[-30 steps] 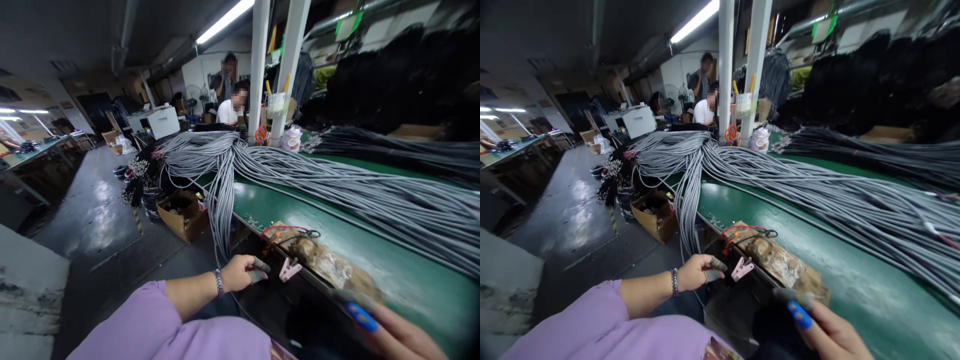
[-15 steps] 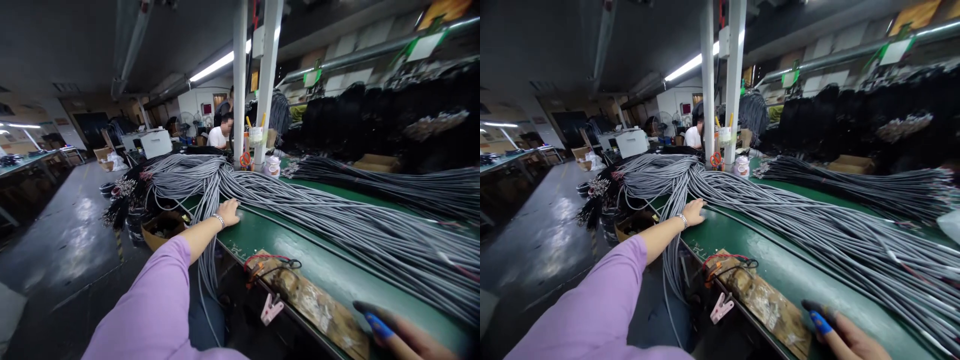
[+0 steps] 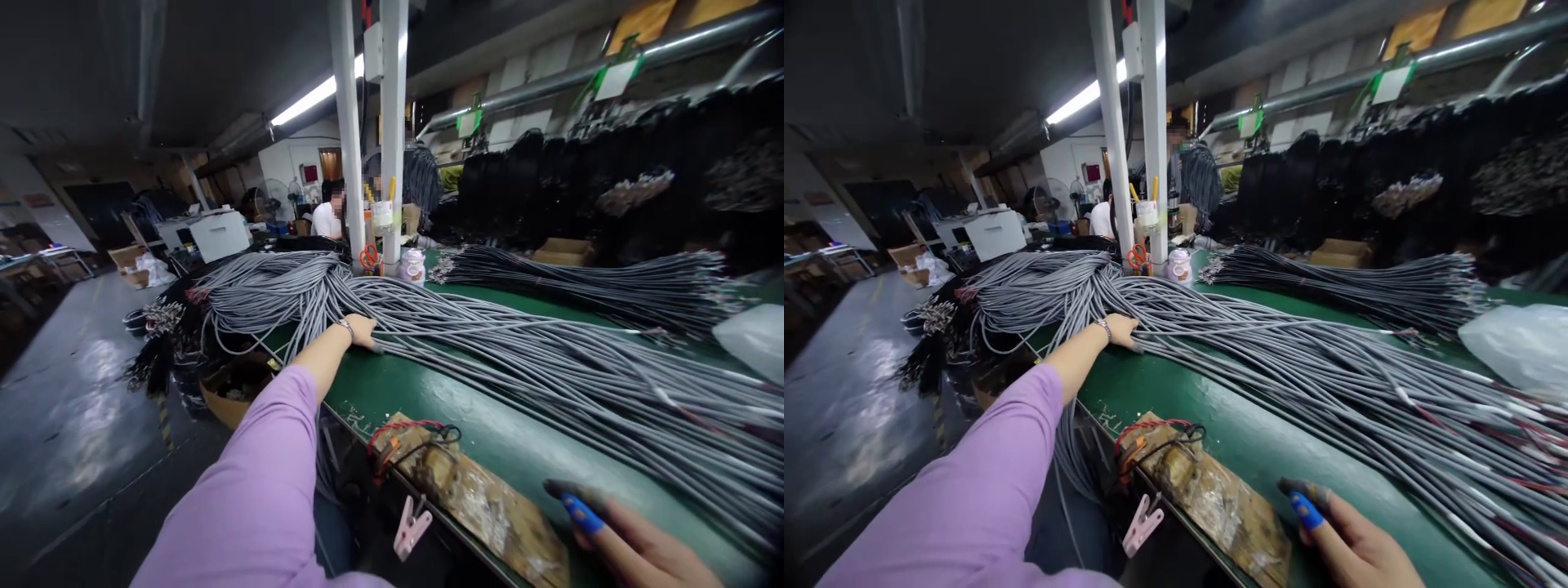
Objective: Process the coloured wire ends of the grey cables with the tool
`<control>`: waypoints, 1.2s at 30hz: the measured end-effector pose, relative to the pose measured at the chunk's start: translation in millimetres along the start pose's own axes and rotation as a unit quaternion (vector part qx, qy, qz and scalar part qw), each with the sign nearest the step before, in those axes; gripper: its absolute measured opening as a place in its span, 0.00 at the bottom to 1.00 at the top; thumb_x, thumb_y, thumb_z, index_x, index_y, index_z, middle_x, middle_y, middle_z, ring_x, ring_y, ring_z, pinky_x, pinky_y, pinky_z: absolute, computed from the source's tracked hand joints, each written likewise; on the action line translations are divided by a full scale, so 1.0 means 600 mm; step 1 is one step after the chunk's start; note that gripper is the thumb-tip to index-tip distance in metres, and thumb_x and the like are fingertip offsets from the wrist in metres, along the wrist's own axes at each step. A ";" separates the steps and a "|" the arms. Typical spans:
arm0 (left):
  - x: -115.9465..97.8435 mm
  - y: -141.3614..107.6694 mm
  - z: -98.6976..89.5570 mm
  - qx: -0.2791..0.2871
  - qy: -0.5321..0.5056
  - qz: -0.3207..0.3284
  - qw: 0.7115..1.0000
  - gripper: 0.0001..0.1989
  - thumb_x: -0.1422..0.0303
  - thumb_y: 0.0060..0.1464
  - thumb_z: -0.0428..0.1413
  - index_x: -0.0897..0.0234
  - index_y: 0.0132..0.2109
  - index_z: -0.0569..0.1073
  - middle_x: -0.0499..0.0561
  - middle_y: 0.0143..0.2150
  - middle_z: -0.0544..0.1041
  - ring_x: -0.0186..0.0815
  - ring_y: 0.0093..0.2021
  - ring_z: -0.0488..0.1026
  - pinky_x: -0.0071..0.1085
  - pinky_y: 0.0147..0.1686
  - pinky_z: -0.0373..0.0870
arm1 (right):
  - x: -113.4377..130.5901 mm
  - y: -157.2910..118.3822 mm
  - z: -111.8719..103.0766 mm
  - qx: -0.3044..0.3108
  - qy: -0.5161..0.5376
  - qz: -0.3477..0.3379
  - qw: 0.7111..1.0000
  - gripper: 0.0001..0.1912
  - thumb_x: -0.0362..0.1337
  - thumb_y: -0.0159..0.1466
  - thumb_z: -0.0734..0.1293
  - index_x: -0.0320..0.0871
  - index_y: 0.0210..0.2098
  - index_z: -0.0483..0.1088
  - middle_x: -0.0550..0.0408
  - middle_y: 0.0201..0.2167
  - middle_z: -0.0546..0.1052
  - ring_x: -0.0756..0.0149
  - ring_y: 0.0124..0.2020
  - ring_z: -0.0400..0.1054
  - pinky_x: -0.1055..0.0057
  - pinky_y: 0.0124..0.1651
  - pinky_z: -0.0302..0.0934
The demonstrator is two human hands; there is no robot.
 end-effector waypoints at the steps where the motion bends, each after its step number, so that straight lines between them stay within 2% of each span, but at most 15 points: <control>1: 0.000 -0.010 0.004 0.022 0.007 0.012 1.000 0.30 0.48 0.41 0.59 0.66 0.46 0.72 0.60 0.46 0.77 0.47 0.45 0.75 0.34 0.43 0.68 | 0.012 -0.003 -0.001 0.003 0.002 0.006 1.000 0.22 0.57 0.48 0.64 0.48 0.27 0.77 0.53 0.18 0.76 0.56 0.24 0.73 0.67 0.29 0.67; 4: -0.023 -0.046 0.017 0.076 0.022 0.055 0.995 0.17 0.57 0.37 0.63 0.62 0.35 0.75 0.52 0.34 0.79 0.42 0.38 0.76 0.31 0.38 0.68 | 0.047 -0.009 -0.003 0.022 -0.009 0.017 1.000 0.19 0.55 0.46 0.65 0.48 0.25 0.77 0.52 0.22 0.78 0.56 0.25 0.73 0.67 0.29 0.66; 6: -0.070 -0.065 0.018 0.076 0.027 0.091 0.993 0.13 0.63 0.37 0.62 0.60 0.34 0.75 0.50 0.35 0.79 0.41 0.39 0.76 0.30 0.37 0.68 | 0.064 -0.011 -0.003 0.030 -0.007 0.009 0.999 0.20 0.53 0.48 0.65 0.48 0.31 0.78 0.52 0.24 0.79 0.56 0.27 0.73 0.67 0.30 0.66; 9: -0.179 -0.078 0.006 0.030 0.029 0.146 0.988 0.16 0.65 0.43 0.58 0.60 0.43 0.74 0.53 0.43 0.79 0.43 0.45 0.75 0.31 0.39 0.68 | 0.075 -0.010 -0.002 0.020 -0.010 -0.019 1.000 0.20 0.52 0.49 0.65 0.46 0.34 0.77 0.53 0.23 0.79 0.56 0.26 0.73 0.67 0.28 0.66; 11: -0.261 -0.084 -0.015 -0.028 0.038 0.192 0.980 0.17 0.65 0.44 0.56 0.63 0.44 0.73 0.56 0.41 0.79 0.45 0.42 0.76 0.34 0.36 0.69 | 0.079 -0.011 0.000 0.016 -0.015 -0.033 0.999 0.20 0.51 0.50 0.64 0.45 0.33 0.77 0.53 0.21 0.78 0.57 0.25 0.72 0.67 0.29 0.65; 14: -0.330 -0.098 -0.064 -0.098 0.032 0.190 0.976 0.18 0.65 0.46 0.55 0.62 0.47 0.72 0.56 0.39 0.79 0.45 0.40 0.76 0.34 0.34 0.69 | 0.087 -0.018 0.004 0.019 -0.006 -0.041 0.999 0.20 0.51 0.53 0.62 0.44 0.34 0.76 0.54 0.21 0.77 0.59 0.25 0.71 0.67 0.31 0.64; 16: -0.324 -0.115 -0.127 -0.171 0.012 0.144 0.975 0.16 0.64 0.48 0.54 0.61 0.45 0.72 0.55 0.38 0.79 0.44 0.40 0.76 0.33 0.35 0.68 | 0.097 -0.023 0.006 0.025 -0.006 -0.056 0.998 0.18 0.51 0.55 0.61 0.44 0.28 0.73 0.55 0.20 0.75 0.62 0.23 0.68 0.68 0.28 0.62; 18: -0.282 -0.145 -0.208 -0.271 -0.026 0.067 0.960 0.15 0.64 0.50 0.53 0.61 0.45 0.72 0.54 0.38 0.79 0.43 0.40 0.76 0.33 0.36 0.68 | 0.103 -0.026 0.007 0.019 -0.009 -0.067 0.998 0.17 0.50 0.57 0.61 0.44 0.23 0.70 0.56 0.19 0.73 0.65 0.22 0.64 0.69 0.27 0.59; 20: -0.239 -0.185 -0.281 -0.360 -0.053 0.010 0.932 0.15 0.62 0.51 0.52 0.62 0.45 0.72 0.55 0.37 0.78 0.44 0.40 0.75 0.34 0.36 0.67 | 0.104 -0.027 0.010 0.023 0.005 -0.072 0.997 0.16 0.49 0.58 0.61 0.43 0.27 0.71 0.57 0.20 0.72 0.66 0.22 0.63 0.70 0.27 0.58; 22: -0.227 -0.223 -0.327 -0.397 -0.046 -0.003 0.917 0.14 0.62 0.50 0.52 0.64 0.42 0.72 0.56 0.36 0.78 0.44 0.39 0.75 0.34 0.35 0.66 | 0.105 -0.029 0.016 0.037 0.039 -0.078 0.995 0.17 0.50 0.57 0.63 0.42 0.31 0.73 0.56 0.21 0.72 0.65 0.24 0.64 0.69 0.29 0.59; 23: -0.243 -0.238 -0.335 -0.389 -0.030 0.028 0.920 0.13 0.64 0.48 0.53 0.64 0.41 0.73 0.55 0.34 0.78 0.44 0.38 0.75 0.34 0.34 0.65 | 0.110 -0.033 0.021 0.056 0.075 -0.088 0.992 0.18 0.50 0.56 0.65 0.42 0.34 0.74 0.56 0.22 0.73 0.65 0.25 0.65 0.69 0.31 0.61; 26: -0.342 -0.276 -0.303 -0.290 0.032 0.178 0.940 0.11 0.68 0.43 0.55 0.62 0.37 0.73 0.52 0.32 0.78 0.42 0.35 0.75 0.32 0.30 0.63 | 0.141 -0.059 0.036 0.125 0.199 -0.147 0.961 0.31 0.52 0.51 0.72 0.42 0.49 0.71 0.55 0.29 0.74 0.67 0.27 0.65 0.70 0.31 0.62; 29: -0.426 -0.315 -0.251 -0.222 0.042 0.251 0.941 0.08 0.66 0.43 0.55 0.61 0.34 0.73 0.52 0.32 0.78 0.42 0.34 0.75 0.32 0.28 0.63 | 0.177 -0.099 0.048 0.145 0.285 -0.192 0.928 0.39 0.58 0.45 0.75 0.44 0.50 0.71 0.50 0.38 0.76 0.65 0.30 0.67 0.69 0.33 0.65; 33: -0.465 -0.365 -0.220 -0.213 0.001 0.269 0.939 0.08 0.65 0.46 0.54 0.61 0.36 0.73 0.51 0.33 0.78 0.41 0.34 0.75 0.32 0.25 0.60 | 0.205 -0.152 0.031 0.028 0.473 -0.189 0.860 0.39 0.66 0.52 0.66 0.53 0.56 0.66 0.47 0.53 0.72 0.51 0.49 0.69 0.58 0.46 0.67; 36: -0.473 -0.413 -0.201 -0.193 -0.026 0.300 0.934 0.08 0.64 0.49 0.54 0.61 0.37 0.72 0.50 0.33 0.78 0.41 0.33 0.75 0.33 0.24 0.58 | 0.212 -0.201 0.000 -0.075 0.491 -0.166 0.852 0.32 0.61 0.61 0.59 0.60 0.62 0.59 0.53 0.61 0.65 0.50 0.60 0.60 0.51 0.60 0.58</control>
Point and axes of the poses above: each hand's wrist, its own y-axis towards the middle knuckle, its own z-axis out of the palm, x = y × z, the point moved 9 cm from there along y, towards the middle knuckle
